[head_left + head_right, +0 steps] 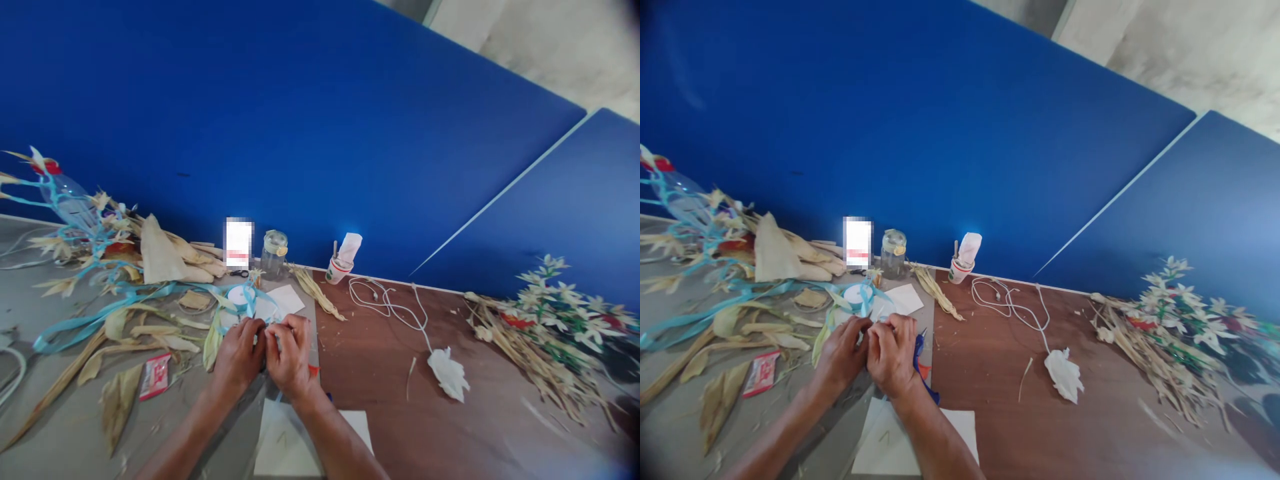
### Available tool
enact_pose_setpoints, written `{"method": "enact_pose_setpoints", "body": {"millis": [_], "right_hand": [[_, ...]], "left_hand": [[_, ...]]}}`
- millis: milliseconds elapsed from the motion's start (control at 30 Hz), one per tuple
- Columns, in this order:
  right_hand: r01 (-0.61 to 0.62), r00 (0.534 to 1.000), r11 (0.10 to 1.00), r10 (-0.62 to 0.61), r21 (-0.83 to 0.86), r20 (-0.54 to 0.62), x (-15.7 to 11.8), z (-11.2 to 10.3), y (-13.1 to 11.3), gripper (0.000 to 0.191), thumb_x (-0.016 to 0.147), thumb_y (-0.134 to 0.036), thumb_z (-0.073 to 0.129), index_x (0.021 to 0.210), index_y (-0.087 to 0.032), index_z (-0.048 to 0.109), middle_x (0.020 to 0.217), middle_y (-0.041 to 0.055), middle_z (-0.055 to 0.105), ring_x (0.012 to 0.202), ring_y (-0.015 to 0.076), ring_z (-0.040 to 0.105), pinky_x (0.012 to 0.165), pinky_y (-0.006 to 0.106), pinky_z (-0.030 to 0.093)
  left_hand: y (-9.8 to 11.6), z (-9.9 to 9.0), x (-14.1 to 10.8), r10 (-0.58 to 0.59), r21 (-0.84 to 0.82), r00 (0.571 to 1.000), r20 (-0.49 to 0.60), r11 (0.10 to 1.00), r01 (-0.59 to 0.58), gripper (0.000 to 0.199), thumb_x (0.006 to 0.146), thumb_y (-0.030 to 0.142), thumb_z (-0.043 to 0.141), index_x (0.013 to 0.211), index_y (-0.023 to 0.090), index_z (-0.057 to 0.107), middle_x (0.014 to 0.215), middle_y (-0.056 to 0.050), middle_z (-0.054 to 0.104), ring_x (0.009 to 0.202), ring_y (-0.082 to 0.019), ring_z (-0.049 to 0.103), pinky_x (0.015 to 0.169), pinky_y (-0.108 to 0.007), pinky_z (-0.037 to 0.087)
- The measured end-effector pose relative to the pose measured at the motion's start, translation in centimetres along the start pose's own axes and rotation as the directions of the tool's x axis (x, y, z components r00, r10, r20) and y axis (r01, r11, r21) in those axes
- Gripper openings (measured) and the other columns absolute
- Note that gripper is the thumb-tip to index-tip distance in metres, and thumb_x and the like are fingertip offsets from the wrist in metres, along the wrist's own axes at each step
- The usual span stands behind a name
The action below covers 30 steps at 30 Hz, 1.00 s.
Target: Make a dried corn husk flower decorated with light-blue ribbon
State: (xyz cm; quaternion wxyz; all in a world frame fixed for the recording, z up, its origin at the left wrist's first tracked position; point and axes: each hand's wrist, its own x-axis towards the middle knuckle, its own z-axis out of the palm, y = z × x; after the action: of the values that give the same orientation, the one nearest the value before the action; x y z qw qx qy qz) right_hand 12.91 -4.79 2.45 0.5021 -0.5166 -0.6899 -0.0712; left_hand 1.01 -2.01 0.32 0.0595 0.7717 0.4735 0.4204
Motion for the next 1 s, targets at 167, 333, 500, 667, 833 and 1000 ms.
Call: {"method": "enact_pose_setpoints", "body": {"millis": [167, 333, 500, 667, 833, 1000], "right_hand": [[0.025, 1.0, 0.999, -0.026, 0.023, 0.014, -0.1, -0.1, -0.2, 0.012, 0.089, -0.017, 0.05, 0.086, -0.018, 0.061, 0.086, 0.0071, 0.054, 0.082, 0.0182, 0.051, 0.075, 0.034, 0.045], [0.05, 0.999, 0.999, -0.05, 0.008, 0.008, -0.2, -0.1, -0.3, 0.01, 0.088, -0.017, 0.051, 0.088, -0.02, 0.06, 0.086, 0.0065, 0.052, 0.081, 0.018, 0.051, 0.073, 0.033, 0.046], [0.081, 0.995, 0.992, -0.075, 0.094, -0.07, -0.3, -0.9, -0.4, 0.016, 0.082, -0.019, 0.055, 0.097, -0.019, 0.058, 0.095, 0.0094, 0.048, 0.086, 0.0213, 0.05, 0.075, 0.039, 0.046], [-0.191, 0.956, 0.929, 0.25, 0.317, -0.154, 1.2, -1.8, 0.5, 0.014, 0.087, -0.021, 0.047, 0.09, -0.018, 0.059, 0.094, 0.008, 0.049, 0.089, 0.0202, 0.051, 0.078, 0.036, 0.044], [-0.535, 0.796, 0.564, 0.585, 0.629, 0.153, 2.9, -1.5, 2.0, 0.018, 0.082, -0.033, 0.055, 0.075, -0.019, 0.064, 0.079, 0.0027, 0.055, 0.077, 0.0163, 0.051, 0.072, 0.029, 0.04], [-0.706, 0.637, 0.222, 0.614, 0.673, 0.465, 2.9, -1.1, 2.3, 0.026, 0.074, -0.044, 0.061, 0.069, -0.019, 0.066, 0.062, -0.0016, 0.051, 0.06, 0.0126, 0.043, 0.06, 0.026, 0.033]], "left_hand": [[0.0, -0.2, -0.1, -0.05, -0.044, 0.999, -0.015, 0.998, 0.05, 0.017, 0.085, 0.021, 0.045, 0.089, 0.019, 0.061, 0.082, -0.008, 0.066, 0.076, -0.023, 0.061, 0.071, -0.033, 0.047], [-0.2, -0.2, -0.2, -0.038, -0.064, 0.999, -0.03, 0.997, 0.036, 0.017, 0.083, 0.019, 0.046, 0.09, 0.019, 0.062, 0.085, -0.009, 0.067, 0.079, -0.023, 0.061, 0.073, -0.033, 0.048], [-0.1, -0.4, -0.1, -0.003, -0.081, 0.997, -0.078, 0.997, -0.003, 0.015, 0.084, 0.019, 0.047, 0.089, 0.019, 0.061, 0.083, -0.009, 0.068, 0.08, -0.023, 0.062, 0.074, -0.033, 0.047], [0.1, -0.5, 0.1, -0.025, -0.088, 0.997, -0.07, 0.996, 0.019, 0.014, 0.085, 0.021, 0.048, 0.091, 0.018, 0.06, 0.085, -0.008, 0.067, 0.081, -0.021, 0.062, 0.073, -0.031, 0.047], [0.2, -0.5, 0.3, -0.036, -0.202, 0.999, -0.019, 0.979, 0.032, 0.013, 0.085, 0.021, 0.048, 0.086, 0.018, 0.06, 0.074, -0.004, 0.063, 0.066, -0.015, 0.059, 0.061, -0.025, 0.045], [0.2, -0.4, 0.5, -0.047, -0.243, 0.999, 0.019, 0.969, 0.05, 0.012, 0.085, 0.024, 0.049, 0.084, 0.019, 0.059, 0.072, -0.002, 0.061, 0.063, -0.014, 0.058, 0.058, -0.024, 0.044]]}}
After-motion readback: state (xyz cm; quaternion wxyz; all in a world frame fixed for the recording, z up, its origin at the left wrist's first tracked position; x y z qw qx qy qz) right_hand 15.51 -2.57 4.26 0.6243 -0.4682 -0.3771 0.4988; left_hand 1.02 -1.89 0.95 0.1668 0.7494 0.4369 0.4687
